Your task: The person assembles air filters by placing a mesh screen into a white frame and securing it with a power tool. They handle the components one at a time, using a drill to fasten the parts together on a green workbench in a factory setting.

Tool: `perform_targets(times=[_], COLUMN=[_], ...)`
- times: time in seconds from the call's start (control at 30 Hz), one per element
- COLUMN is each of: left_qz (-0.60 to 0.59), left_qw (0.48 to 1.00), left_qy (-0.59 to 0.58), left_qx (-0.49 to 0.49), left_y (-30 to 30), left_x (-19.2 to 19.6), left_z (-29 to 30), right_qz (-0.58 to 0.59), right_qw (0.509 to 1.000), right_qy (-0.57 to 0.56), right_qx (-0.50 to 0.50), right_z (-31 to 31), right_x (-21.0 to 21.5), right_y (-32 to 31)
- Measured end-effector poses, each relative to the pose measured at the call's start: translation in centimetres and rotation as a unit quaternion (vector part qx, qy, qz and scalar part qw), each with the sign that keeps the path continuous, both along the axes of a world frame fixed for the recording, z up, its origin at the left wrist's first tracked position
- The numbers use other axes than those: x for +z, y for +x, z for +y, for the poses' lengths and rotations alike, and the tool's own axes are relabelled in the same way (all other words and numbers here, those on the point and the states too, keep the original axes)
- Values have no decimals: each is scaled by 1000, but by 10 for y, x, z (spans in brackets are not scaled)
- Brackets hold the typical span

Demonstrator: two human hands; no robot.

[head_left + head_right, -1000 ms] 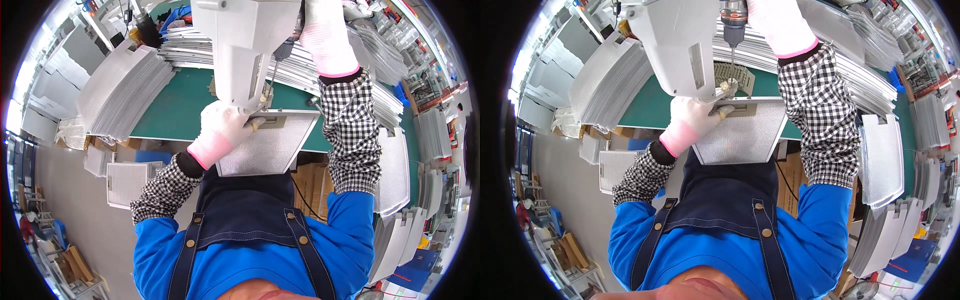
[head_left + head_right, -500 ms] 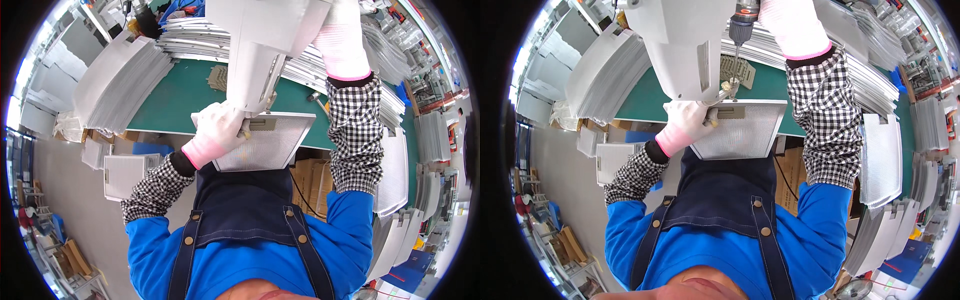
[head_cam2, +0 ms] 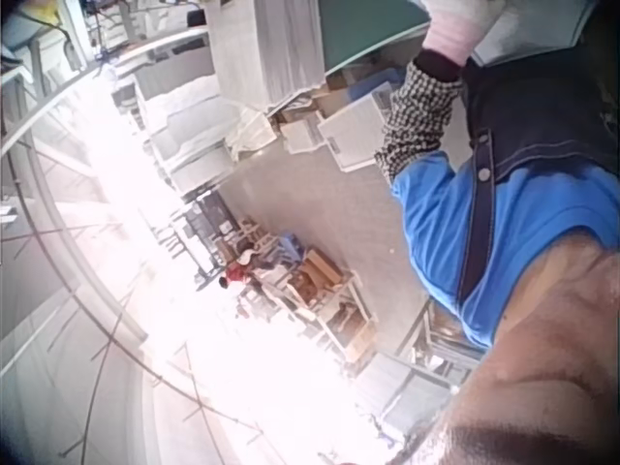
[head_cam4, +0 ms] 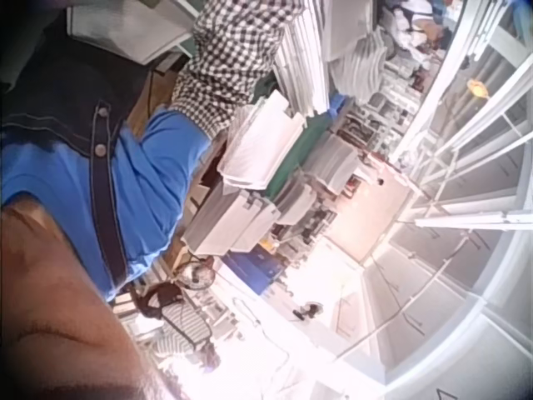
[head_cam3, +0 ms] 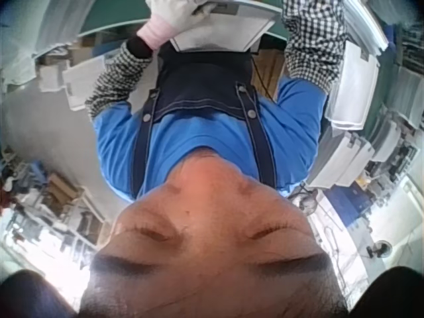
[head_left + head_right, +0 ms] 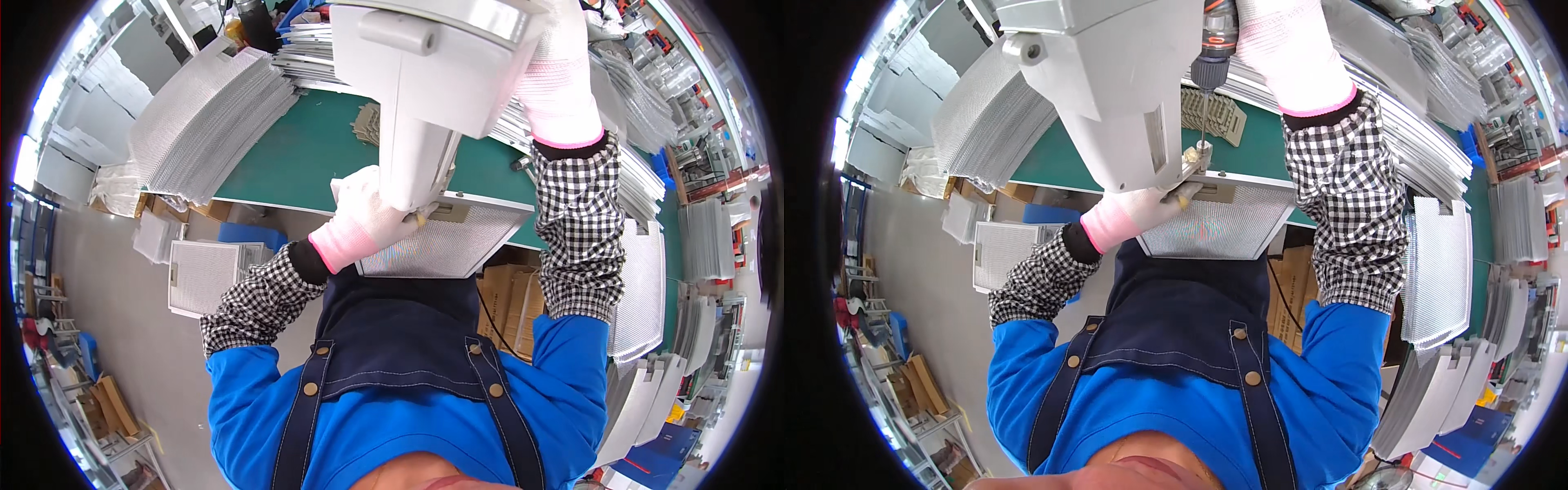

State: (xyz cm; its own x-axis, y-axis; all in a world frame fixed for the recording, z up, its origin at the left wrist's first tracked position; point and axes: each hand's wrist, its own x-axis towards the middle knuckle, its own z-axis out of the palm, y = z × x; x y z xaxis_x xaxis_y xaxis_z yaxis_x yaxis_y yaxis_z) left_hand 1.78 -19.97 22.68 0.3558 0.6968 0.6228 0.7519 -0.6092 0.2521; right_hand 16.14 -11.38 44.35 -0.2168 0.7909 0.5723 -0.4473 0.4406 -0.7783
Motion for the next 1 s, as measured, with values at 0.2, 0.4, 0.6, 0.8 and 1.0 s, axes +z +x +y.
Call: perform_targets(times=[0.2, 0.4, 0.6, 0.8, 1.0], left_qz=[21, -13, 53, 39, -200], left_qw=[998, 996, 990, 991, 980], left_qy=[-54, 25, 32, 13, 4], left_qx=[2, -88, -128, -127, 5], left_y=[-6, -2, -5, -11, -42], left_x=[-19, -13, 25, 14, 9], left_z=[9, 19, -6, -6, 2], right_qz=[-37, -86, -191, -346, -393], right_qw=[990, 987, 958, 846, 696], right_qy=[99, 137, 193, 326, 464], right_qx=[88, 7, -86, -241, -382], right_z=[-8, -12, -2, -18, 9], right_x=[4, -4, -38, -61, -54], right_y=[11, 13, -9, 6, 26])
